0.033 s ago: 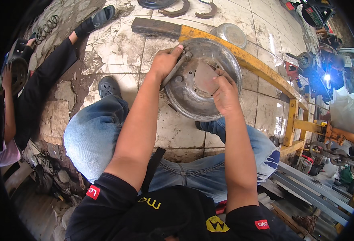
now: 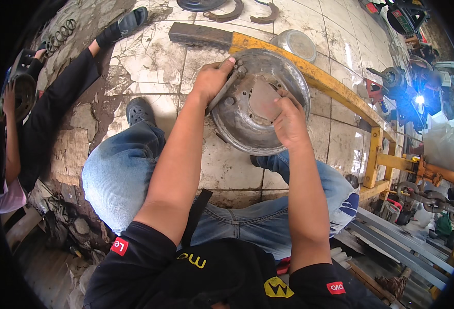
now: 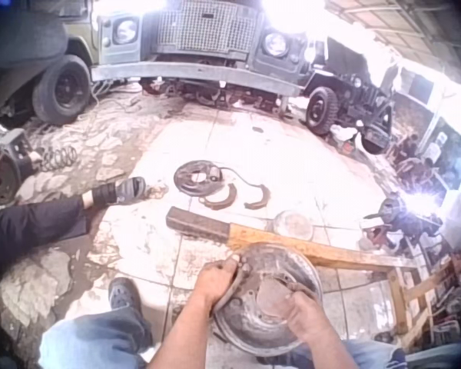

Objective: The person sits on the floor and scrubs the surface of a brake drum with a wire brush. They rotate the drum to clean different sections.

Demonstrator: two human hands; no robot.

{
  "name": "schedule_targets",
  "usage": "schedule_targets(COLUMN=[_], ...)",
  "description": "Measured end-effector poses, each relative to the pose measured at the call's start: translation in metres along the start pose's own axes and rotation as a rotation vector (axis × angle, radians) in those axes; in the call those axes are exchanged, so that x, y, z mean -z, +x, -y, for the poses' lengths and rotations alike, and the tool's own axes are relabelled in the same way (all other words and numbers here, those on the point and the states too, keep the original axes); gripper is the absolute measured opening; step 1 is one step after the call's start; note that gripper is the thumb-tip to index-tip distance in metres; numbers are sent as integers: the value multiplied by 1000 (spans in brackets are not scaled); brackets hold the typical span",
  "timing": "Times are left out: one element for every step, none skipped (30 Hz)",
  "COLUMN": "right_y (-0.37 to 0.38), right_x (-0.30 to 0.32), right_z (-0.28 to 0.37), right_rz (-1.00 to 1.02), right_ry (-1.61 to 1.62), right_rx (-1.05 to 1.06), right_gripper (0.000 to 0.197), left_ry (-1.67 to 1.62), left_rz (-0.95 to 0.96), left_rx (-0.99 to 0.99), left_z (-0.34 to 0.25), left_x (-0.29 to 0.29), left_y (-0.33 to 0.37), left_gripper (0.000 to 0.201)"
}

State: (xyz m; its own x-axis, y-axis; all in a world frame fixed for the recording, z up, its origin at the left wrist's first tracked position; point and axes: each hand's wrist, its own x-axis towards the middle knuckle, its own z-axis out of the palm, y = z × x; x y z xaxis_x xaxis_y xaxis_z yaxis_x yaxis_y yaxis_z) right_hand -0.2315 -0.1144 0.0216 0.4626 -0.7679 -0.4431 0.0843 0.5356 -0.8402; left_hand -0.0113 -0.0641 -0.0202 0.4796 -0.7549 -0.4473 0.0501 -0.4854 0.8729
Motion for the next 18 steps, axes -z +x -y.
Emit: schedule_targets(right_y=[0,2,3,5,6,6,7,8,10,10,10,9,9,10,10,11,9,6], right_x=[1,2,4,5,5,5,6,6,6,6,4,0,-3,-5,-7,-9,-15,-22], right_z=[0,-1,-2,-3,-3,-4,-4,-5,-5,-6,-5,-4,-4,-4,-5,-6,-6,-7], right_rz=[-6,-12,-18,-24,-18,-13,-7,-8,-10,-11,-5,1,6,28,49,70,82,95], right_ry=[23,36,49,61,70,79,88,86,84,82,77,72,67,-43,-152,-261,-378,-494], right_rx=[-12,-17,-22,-28,-32,-37,-42,-45,-47,-50,-52,-54,-56,-2,51,105,200,295], right_gripper=[28,28,28,28,29,30,32,32,32,32,29,26,24,20,17,14,12,11], left_ry=[-8,-16,-5,6,17,17,17,17,8,-2,-13,-8,-2,3,-11,-25,-42,-44], left_rz=[1,3,-2,-6,-10,-18,-26,-33,-24,-15,-7,-13,-18,-23,-23,-23,-24,-22], left_rx=[4,9,6,4,2,-5,-12,-18,-15,-13,-11,-15,-20,-24,-17,-11,-6,3], left_z=[0,2,3,3,4,4,4,4,3,2,1,2,2,3,5,7,8,9], left_x=[0,-1,-1,-1,-1,-1,-2,-2,-2,-1,-1,-1,-1,-2,-2,-2,-2,-3], left_y=[1,2,3,4,4,4,4,2,1,0,0,0,1,2,3,4,5,6], left_gripper=[70,70,69,69,69,68,68,68,68,67,67,68,68,68,68,69,69,70])
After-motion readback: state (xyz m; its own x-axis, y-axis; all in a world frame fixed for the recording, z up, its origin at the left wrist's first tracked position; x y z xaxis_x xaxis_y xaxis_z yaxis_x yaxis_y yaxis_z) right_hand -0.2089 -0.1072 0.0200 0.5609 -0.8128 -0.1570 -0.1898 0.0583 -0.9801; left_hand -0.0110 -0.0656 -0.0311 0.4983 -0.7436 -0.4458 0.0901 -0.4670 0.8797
